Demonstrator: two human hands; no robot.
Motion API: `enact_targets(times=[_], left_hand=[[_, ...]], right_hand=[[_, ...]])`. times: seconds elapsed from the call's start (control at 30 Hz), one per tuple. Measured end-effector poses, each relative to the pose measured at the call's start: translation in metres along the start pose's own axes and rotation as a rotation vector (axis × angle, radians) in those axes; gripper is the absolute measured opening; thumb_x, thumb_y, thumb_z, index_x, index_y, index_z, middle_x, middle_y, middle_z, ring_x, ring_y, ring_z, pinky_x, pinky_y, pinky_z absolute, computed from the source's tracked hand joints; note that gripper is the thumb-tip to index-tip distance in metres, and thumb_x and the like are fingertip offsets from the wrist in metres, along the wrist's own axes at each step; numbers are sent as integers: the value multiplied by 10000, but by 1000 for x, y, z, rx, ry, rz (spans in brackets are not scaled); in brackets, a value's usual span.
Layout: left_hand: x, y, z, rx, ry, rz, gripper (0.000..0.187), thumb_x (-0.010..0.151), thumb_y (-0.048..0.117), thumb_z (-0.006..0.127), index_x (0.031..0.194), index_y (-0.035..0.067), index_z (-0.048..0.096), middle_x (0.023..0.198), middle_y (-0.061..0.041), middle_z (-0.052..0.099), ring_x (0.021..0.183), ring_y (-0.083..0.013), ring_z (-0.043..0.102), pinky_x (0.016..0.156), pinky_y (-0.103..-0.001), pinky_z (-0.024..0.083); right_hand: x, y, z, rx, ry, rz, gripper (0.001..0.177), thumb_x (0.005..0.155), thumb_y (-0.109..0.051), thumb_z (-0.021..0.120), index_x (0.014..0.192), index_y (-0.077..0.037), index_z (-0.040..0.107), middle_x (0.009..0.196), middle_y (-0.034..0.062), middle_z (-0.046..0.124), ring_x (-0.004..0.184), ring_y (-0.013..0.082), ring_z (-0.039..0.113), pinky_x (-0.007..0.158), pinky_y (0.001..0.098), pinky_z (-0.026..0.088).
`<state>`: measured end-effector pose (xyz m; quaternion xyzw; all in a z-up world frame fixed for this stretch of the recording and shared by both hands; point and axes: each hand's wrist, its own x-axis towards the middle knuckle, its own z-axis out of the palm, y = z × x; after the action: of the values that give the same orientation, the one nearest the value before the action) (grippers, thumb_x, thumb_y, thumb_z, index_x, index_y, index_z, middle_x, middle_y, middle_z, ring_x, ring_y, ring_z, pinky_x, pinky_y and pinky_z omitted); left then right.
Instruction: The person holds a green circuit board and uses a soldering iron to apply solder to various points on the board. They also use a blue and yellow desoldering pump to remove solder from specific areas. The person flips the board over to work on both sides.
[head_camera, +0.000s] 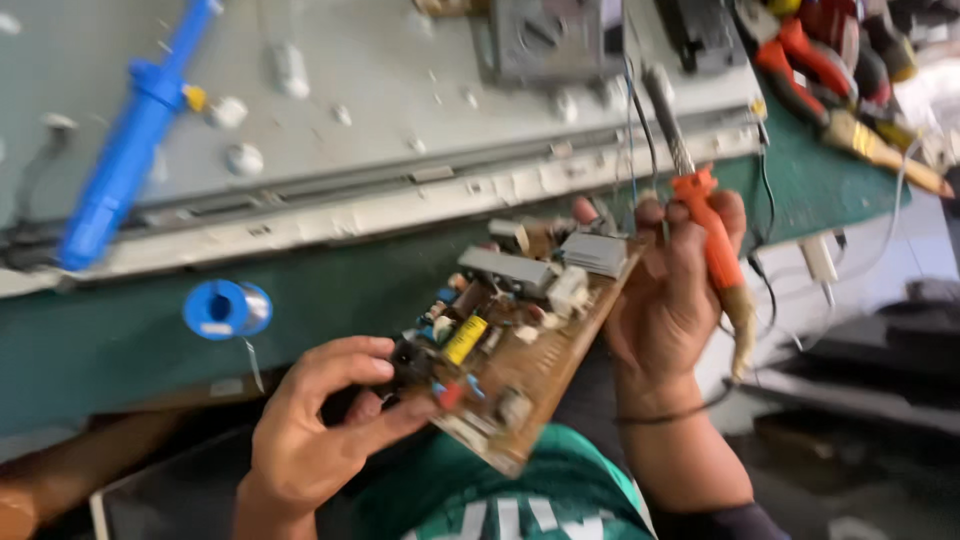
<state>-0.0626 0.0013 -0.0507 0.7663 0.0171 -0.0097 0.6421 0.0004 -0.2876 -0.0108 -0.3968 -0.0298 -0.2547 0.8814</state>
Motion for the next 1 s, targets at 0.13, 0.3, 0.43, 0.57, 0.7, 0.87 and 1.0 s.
enact_targets(times=[0.13, 0.3, 0.43, 0.57, 0.7, 0.87, 1.0], left_hand=[[-8, 33, -7, 334, -178, 509, 472, 709, 297, 1017, 1052, 148, 728, 1178, -79, 787, 1056, -111, 799, 944, -215, 649], [-6, 65, -9, 412, -380, 1098, 245, 979, 91, 844, 1207, 146, 774, 1233, -62, 692, 1163, -303, 774, 969, -408, 721], [-6, 69, -7, 340, -435, 1154, 154, 1025, 124, 761, 1177, 122, 781, 1224, -38, 737, 1176, -294, 768, 980, -391, 712], [-14, 72, -4, 288, -439, 1131, 172, 1003, 168, 836, 1164, 159, 777, 1236, 16, 750, 1190, -253, 771, 1004, -376, 721], [-21, 70, -3, 283, -416, 1127, 226, 982, 173, 906, 1166, 194, 777, 1275, 51, 724, 1195, -237, 787, 1004, -360, 742], [-24, 70, -2, 301, -405, 1105, 187, 970, 180, 887, 1128, 205, 790, 1228, 84, 755, 1178, -196, 788, 992, -327, 725], [-23, 71, 0, 284, -406, 1114, 168, 974, 186, 868, 1120, 193, 785, 1210, 75, 769, 1163, -178, 794, 989, -319, 730]], right_hand=[[-9, 1, -5, -89, 25, -31, 325, 1110, 3, 622, 1316, -210, 486, 1208, -24, 544, 1154, 113, 581, 1215, 682, 540], [-11, 11, -23, 60, 174, 40, 418, 1082, -19, 677, 1406, -240, 533, 1188, -6, 623, 1156, 161, 604, 1189, 728, 553], [-10, 12, -44, 62, 77, 27, 412, 1111, -18, 654, 1428, -261, 552, 1228, -8, 588, 1224, 190, 554, 1242, 793, 484], [-10, 11, -46, 74, 35, 35, 425, 1114, -16, 652, 1439, -271, 552, 1234, -17, 562, 1233, 171, 542, 1260, 797, 465], [-13, 12, -48, 118, 61, 48, 446, 1116, -6, 649, 1457, -282, 569, 1234, -29, 631, 1243, 186, 562, 1244, 801, 482], [-16, 10, -42, 148, 83, 54, 472, 1089, 4, 669, 1452, -275, 554, 1237, -8, 591, 1215, 175, 566, 1234, 761, 508], [-15, 6, -33, 150, 130, 46, 523, 1014, 25, 737, 1408, -265, 555, 1169, 5, 601, 1150, 177, 595, 1204, 708, 548]])
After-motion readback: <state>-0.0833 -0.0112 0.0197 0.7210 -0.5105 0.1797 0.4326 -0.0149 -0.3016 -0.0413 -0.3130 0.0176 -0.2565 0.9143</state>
